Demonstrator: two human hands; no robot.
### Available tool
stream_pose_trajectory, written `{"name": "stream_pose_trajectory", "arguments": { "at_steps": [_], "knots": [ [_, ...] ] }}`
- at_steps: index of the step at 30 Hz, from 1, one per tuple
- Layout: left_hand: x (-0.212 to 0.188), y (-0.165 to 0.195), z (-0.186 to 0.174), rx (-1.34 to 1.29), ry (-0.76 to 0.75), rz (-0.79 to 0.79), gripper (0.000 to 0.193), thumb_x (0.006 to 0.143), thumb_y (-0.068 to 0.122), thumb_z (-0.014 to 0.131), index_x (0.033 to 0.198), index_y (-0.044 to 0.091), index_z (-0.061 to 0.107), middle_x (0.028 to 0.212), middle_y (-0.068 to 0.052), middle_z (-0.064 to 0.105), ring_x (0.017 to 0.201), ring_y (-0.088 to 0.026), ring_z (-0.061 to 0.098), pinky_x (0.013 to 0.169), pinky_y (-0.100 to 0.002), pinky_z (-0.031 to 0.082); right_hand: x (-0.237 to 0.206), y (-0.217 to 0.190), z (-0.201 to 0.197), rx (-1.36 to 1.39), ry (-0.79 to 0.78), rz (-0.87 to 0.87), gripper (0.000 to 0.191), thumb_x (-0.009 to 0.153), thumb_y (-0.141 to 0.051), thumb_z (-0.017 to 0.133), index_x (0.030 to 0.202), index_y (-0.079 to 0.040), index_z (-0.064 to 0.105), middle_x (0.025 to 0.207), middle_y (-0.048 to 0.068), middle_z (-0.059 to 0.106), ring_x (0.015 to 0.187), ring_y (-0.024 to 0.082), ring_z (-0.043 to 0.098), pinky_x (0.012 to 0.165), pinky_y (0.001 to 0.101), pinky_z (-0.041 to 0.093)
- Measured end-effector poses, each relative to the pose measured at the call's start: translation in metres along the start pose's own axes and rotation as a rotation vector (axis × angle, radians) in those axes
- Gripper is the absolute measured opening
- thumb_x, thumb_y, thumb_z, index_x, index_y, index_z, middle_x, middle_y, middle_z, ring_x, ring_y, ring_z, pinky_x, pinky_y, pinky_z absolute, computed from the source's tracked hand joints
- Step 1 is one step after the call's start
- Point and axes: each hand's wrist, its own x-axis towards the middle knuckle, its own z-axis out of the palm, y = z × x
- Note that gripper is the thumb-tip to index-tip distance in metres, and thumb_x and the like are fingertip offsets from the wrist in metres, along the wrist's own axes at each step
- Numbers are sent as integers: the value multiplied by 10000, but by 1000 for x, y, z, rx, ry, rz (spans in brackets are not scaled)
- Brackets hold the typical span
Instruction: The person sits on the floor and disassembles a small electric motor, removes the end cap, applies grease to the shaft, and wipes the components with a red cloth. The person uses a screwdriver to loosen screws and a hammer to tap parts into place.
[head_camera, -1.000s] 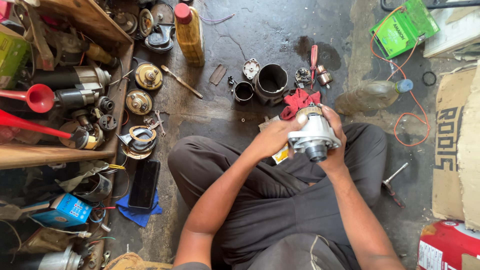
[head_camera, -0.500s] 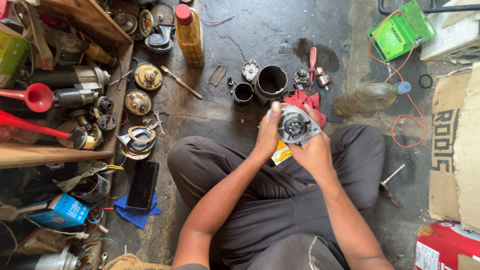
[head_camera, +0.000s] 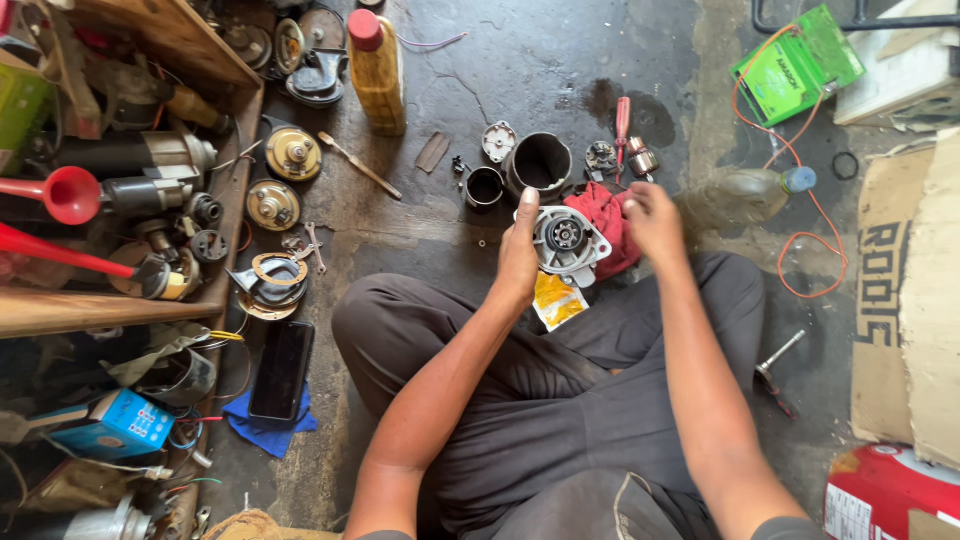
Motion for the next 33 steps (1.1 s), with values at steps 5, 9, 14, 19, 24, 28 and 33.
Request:
{"name": "stream_pose_trajectory", "arguments": {
  "at_steps": [5,9,14,19,24,28,33],
  "knots": [
    [2,4,-2,42,35,56,738,981,651,481,1129,-35,709,1050,-76,730,942,-113,639,884,-267,504,-6,5,36,-267,71,-76,255,952,-225,686,1156,-73,711,999,196,750,950,301,766,836,415,574],
    [4,4,-4,27,41,49,735,987,648,488,1134,-39,705,1057,-72,727,943,-106,640,884,-259,504,-5,2,35,-527,226,31,295,1059,-334,643,1186,-79,719,1037,237,733,994,456,678,866,532,511],
    [8,0,-2,-39,50,-25,689,982,625,519,1104,-28,705,1020,-63,718,900,-111,636,835,-273,520,17,2,41,-678,274,-41,347,945,-317,701,1100,-7,683,1031,266,711,919,503,658,779,574,493],
    [7,-4,-4,-4,22,29,684,988,623,518,1091,-25,710,1010,-57,719,896,-100,628,836,-261,510,38,5,45,-758,119,212,353,829,-341,761,988,-30,712,987,241,722,960,471,677,851,547,511],
    [6,-6,-5,26,3,32,691,1001,625,521,1084,-34,710,997,-58,709,887,-104,615,833,-264,506,46,6,40,-735,150,279,376,894,-418,708,960,-55,783,986,259,727,959,479,680,860,552,516],
    [6,-4,-3,-1,13,4,681,976,629,532,1109,-15,708,1018,-52,710,898,-103,621,839,-262,507,45,-4,42,-732,154,223,393,895,-435,695,978,-63,790,993,251,734,970,471,686,852,556,517],
    [5,0,-5,-7,21,-19,696,962,640,528,1128,-12,707,1033,-54,718,915,-105,636,858,-264,508,46,-18,40,-764,38,253,299,736,-320,790,817,-36,741,859,248,738,777,387,709,732,458,548]
  ]
}}
